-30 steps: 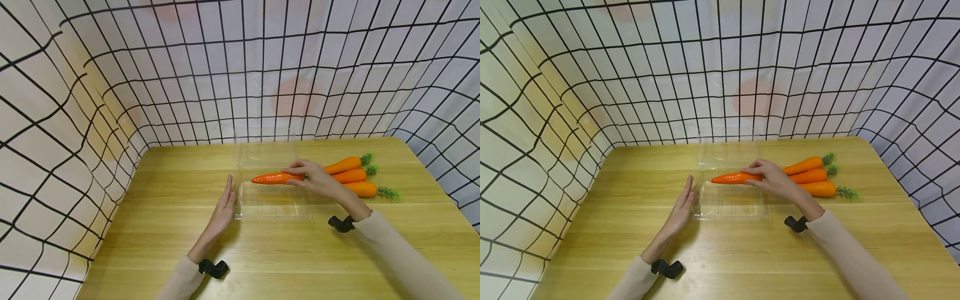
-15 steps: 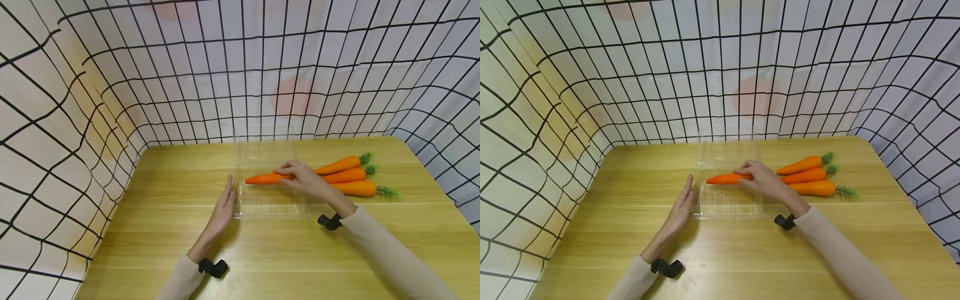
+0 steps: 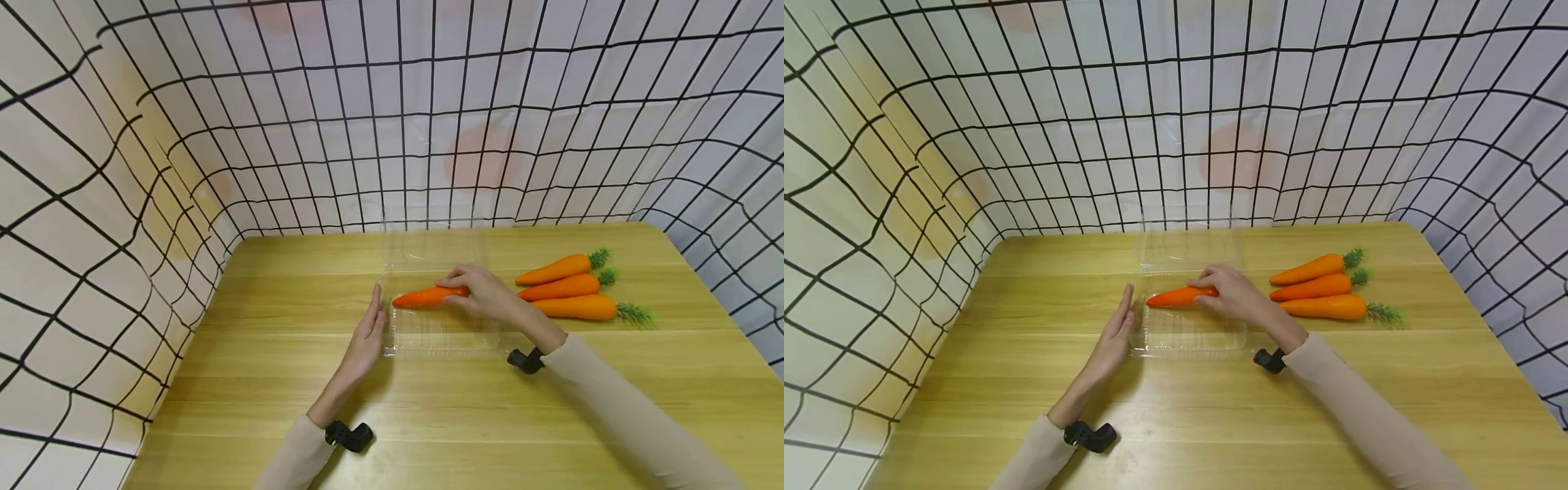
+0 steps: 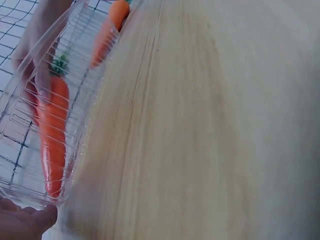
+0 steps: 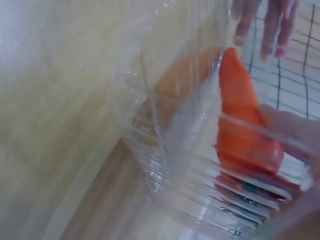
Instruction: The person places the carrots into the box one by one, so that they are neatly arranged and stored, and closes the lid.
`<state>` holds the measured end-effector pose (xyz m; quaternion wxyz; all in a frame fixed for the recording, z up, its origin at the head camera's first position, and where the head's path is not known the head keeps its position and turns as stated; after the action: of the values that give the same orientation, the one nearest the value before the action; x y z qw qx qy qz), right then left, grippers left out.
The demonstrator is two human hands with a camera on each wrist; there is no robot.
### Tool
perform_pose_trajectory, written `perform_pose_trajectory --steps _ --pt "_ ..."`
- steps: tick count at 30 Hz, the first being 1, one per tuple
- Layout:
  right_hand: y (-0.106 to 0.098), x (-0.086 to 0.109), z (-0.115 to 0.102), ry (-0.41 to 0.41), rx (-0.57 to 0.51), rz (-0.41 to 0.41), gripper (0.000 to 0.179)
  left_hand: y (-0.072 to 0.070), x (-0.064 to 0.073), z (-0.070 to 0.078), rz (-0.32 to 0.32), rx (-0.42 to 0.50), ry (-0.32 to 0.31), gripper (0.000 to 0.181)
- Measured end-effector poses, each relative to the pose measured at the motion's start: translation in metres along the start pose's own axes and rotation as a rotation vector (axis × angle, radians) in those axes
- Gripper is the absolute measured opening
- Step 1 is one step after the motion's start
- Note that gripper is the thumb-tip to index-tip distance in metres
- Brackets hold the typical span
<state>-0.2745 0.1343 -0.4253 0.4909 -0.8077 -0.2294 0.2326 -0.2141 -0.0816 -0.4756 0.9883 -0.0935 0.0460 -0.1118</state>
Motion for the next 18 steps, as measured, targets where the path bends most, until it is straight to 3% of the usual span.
perform_pose_trajectory --steps 8,18 --pt "0.012 0.000 0.000 0.001 -0.031 -0.040 0.039 -0.001 0.000 -0.001 0.007 -0.011 -0.016 0.058" --pt "0.017 0.004 0.002 0.002 0.009 0.024 0.038 -0.001 0.001 0.000 0.005 -0.022 -0.016 0.058"
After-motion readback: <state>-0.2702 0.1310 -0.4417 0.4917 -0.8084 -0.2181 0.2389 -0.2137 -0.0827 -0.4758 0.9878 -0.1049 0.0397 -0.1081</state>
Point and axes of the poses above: each hand's wrist, its own x-axis away from the middle knuckle, its own y-axis out of the palm, z = x × y, the point moved 6 cm from there along -x, towards the middle knuckle, and after that the axes turned 3 degrees about x, right-handed, at the moved point
